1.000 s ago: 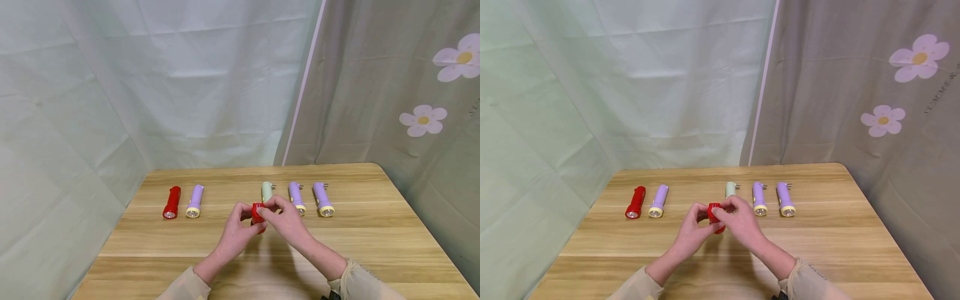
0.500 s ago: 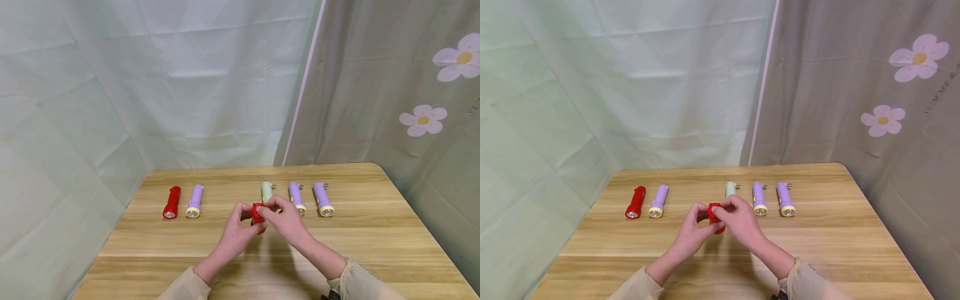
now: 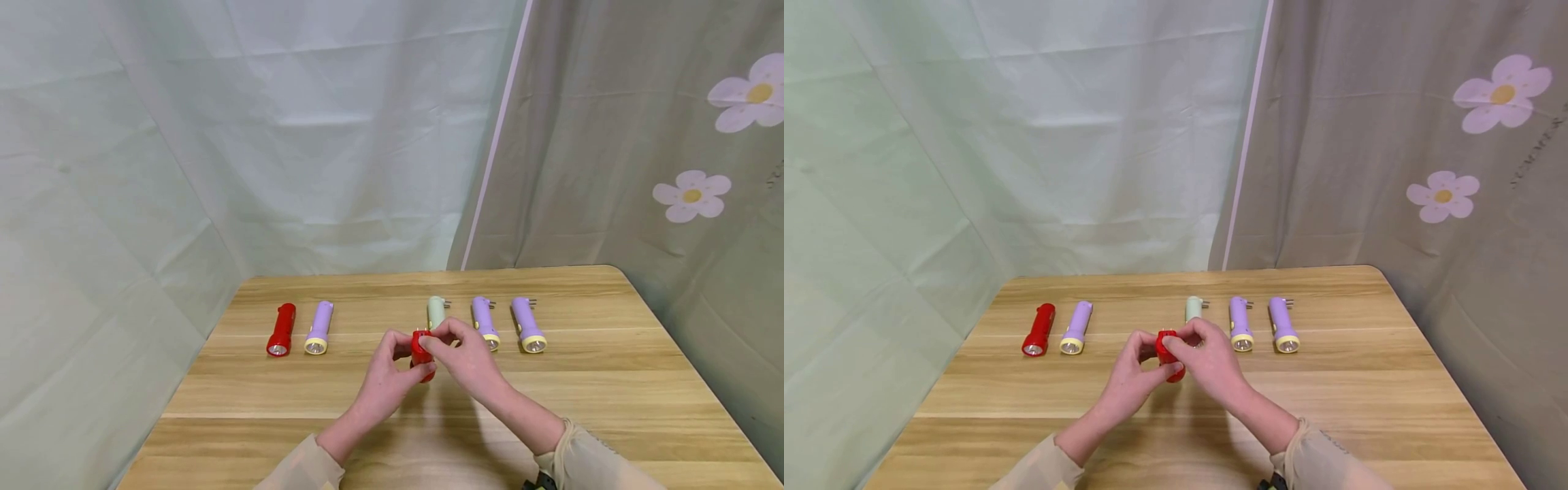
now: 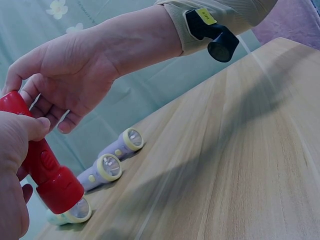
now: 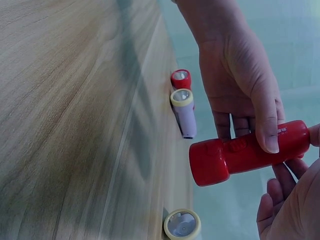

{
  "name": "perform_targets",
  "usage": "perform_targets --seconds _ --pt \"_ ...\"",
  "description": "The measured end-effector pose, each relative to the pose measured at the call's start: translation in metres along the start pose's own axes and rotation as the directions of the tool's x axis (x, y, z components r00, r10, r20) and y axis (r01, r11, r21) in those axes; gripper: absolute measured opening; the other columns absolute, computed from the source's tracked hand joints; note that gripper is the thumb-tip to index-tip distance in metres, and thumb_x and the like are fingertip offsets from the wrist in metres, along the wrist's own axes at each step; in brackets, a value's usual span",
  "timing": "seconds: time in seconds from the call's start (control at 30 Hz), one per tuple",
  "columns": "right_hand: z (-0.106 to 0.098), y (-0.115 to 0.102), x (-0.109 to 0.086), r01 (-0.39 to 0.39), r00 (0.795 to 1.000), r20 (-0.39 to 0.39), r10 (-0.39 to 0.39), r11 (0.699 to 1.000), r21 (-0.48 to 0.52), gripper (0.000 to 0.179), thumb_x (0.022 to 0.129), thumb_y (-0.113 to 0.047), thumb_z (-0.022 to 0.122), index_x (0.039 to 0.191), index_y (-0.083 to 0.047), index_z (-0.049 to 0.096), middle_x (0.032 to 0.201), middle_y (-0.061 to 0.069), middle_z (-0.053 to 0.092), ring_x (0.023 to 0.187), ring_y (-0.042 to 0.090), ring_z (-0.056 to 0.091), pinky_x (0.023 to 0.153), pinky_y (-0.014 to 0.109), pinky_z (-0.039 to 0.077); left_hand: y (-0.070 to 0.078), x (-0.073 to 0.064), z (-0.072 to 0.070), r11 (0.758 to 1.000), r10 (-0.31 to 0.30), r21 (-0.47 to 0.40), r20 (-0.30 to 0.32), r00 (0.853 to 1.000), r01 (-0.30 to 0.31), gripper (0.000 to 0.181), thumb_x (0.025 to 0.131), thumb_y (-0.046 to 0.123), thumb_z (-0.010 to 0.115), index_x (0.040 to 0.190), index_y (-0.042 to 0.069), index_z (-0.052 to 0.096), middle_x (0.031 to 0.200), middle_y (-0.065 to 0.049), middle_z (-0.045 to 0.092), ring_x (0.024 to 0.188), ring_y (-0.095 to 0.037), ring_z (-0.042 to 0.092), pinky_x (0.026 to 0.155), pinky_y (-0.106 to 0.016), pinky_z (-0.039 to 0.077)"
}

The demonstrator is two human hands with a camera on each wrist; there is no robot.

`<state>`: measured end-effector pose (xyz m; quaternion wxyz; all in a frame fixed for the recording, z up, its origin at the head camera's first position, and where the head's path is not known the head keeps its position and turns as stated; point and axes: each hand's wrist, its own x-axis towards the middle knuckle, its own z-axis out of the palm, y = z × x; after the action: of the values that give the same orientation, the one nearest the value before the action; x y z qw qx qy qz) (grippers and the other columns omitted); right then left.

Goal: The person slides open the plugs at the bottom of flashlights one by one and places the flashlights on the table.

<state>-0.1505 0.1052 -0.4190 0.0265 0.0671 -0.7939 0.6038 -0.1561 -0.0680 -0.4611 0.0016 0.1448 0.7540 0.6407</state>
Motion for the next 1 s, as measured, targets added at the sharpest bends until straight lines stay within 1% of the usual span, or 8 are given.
perform_targets --seconds 0.23,0.37,0.57,1.0 --pt "0.0001 -0.0004 0.0006 -0.002 1.000 -0.002 0.002 1.000 0.000 0.007 0.093 -0.025 0.073 0.090 -0.019 0.071 0.092 0.001 0.068 0.092 0.025 0.058 0.071 0.038 0.048 0.0012 -0.0003 0.0000 1.000 -0.007 0.006 -0.002 1.000 0.007 0.039 0.085 0.017 0.083 0.114 0.018 0.056 0.112 0.001 0.064 0.108 -0.022 0.061 0.101 -0.062 0.041" --pt "0.0002 -0.0002 0.0011 -0.003 1.000 -0.003 0.003 1.000 0.000 0.007 0.093 -0.025 0.073 0.090 -0.019 0.070 0.091 0.001 0.068 0.091 0.025 0.058 0.070 0.038 0.048 0.0014 -0.0002 0.0001 1.000 0.000 0.008 -0.001 1.000 0.000 0.039 0.085 0.017 0.083 0.114 0.016 0.056 0.112 0.001 0.064 0.108 -0.022 0.061 0.100 -0.062 0.042" --pt "0.0008 0.0004 0.0017 -0.002 1.000 -0.005 0.002 1.000 -0.003 0.006 0.093 -0.025 0.073 0.089 -0.020 0.071 0.091 0.001 0.068 0.091 0.025 0.058 0.069 0.037 0.047 0.0020 -0.0001 -0.0002 1.000 -0.010 0.003 0.005 1.000 0.010 0.038 0.086 0.017 0.083 0.113 0.018 0.056 0.113 0.001 0.064 0.109 -0.022 0.060 0.101 -0.062 0.041" --pt "0.0015 0.0005 0.0016 0.003 1.000 -0.015 -0.003 1.000 -0.005 0.007 0.093 -0.023 0.071 0.087 -0.019 0.070 0.089 0.001 0.067 0.091 0.025 0.058 0.069 0.037 0.047 0.0009 -0.0008 0.0002 1.000 -0.010 0.004 0.010 1.000 0.010 0.038 0.087 0.021 0.082 0.114 0.019 0.056 0.113 0.003 0.064 0.109 -0.022 0.060 0.100 -0.061 0.043"
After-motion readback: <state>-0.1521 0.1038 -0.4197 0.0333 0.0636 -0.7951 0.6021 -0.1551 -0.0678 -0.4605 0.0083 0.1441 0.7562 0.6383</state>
